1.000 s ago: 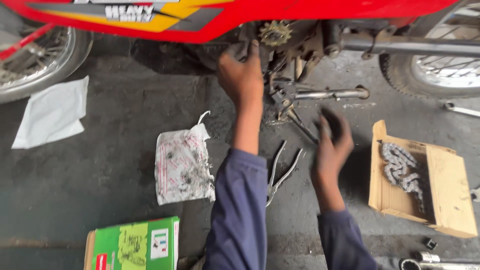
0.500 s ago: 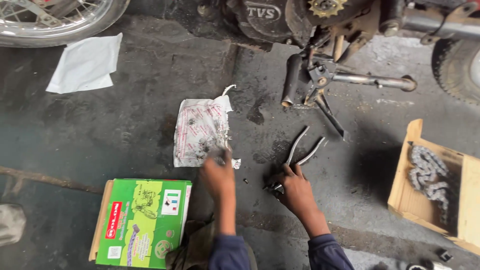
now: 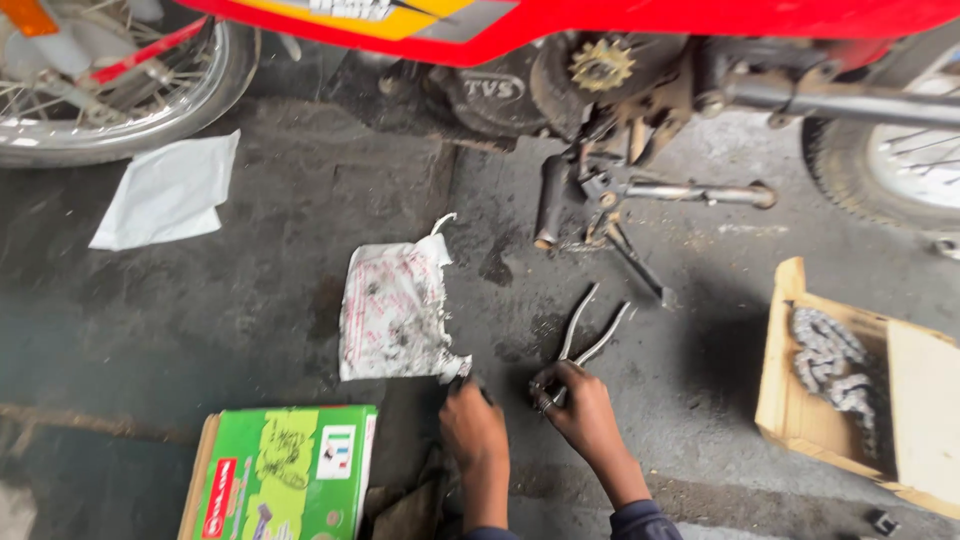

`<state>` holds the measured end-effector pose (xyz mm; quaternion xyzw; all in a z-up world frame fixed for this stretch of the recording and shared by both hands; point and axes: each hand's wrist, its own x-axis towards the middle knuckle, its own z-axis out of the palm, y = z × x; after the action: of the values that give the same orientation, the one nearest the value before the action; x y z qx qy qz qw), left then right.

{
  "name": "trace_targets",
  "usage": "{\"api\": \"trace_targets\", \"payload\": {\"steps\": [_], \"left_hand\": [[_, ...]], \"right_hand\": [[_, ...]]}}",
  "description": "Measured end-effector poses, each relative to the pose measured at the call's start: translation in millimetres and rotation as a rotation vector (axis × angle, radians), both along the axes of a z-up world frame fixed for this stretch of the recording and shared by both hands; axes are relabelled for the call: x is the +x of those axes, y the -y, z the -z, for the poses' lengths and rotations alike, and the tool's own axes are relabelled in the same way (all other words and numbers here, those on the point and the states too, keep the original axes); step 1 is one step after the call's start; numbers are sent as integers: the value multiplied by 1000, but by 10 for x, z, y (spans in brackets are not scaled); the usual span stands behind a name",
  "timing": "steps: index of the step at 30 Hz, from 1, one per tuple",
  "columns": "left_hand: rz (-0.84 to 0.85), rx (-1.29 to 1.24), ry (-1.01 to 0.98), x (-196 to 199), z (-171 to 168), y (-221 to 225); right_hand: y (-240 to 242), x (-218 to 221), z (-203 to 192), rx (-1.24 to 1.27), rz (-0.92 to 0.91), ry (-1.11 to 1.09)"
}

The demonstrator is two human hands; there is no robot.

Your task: The person is removing and replacing a drive chain on a red TVS XL100 moped.

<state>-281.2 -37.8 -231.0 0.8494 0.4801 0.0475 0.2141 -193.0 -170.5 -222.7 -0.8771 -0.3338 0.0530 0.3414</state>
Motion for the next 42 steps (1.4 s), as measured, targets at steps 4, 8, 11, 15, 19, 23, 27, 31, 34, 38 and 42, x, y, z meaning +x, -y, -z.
{"api": "trace_targets", "payload": {"steps": [4, 8, 11, 15, 19, 23, 27, 31, 34, 38, 42], "left_hand": [[12, -10, -35, -1, -75, 47], [21, -11, 22, 11, 162, 73], [39, -61, -26, 36, -22, 78], [-2, -100, -11, 104, -101, 41], [-162, -33, 792, 365, -691, -173], [256, 171, 1196, 792, -2201, -352], [666, 460, 915, 1296, -2957, -321], [852, 682, 370, 1873, -2995, -304], [1110, 896, 27, 2094, -2695, -606], [1127, 929, -26, 2028, -2875, -954], [1049, 823, 95, 2169, -2885, -984]], "right_hand": [[21, 149, -168, 389, 173, -240], [-4, 211, -464, 614, 246, -357], [-57, 253, -530, 683, 261, -409], [-41, 357, -482, 763, 295, -419], [-36, 569, -917, 983, 374, -382], [-177, 976, -1561, 1128, 530, -325], [-541, 1477, -1676, 1152, 512, -256], [-859, 1890, -1536, 1289, 521, -297], [-1041, 2083, -1459, 1309, 522, -262], [-1229, 2254, -1524, 1347, 551, -146], [-1279, 2127, -1672, 1328, 556, -166]]}}
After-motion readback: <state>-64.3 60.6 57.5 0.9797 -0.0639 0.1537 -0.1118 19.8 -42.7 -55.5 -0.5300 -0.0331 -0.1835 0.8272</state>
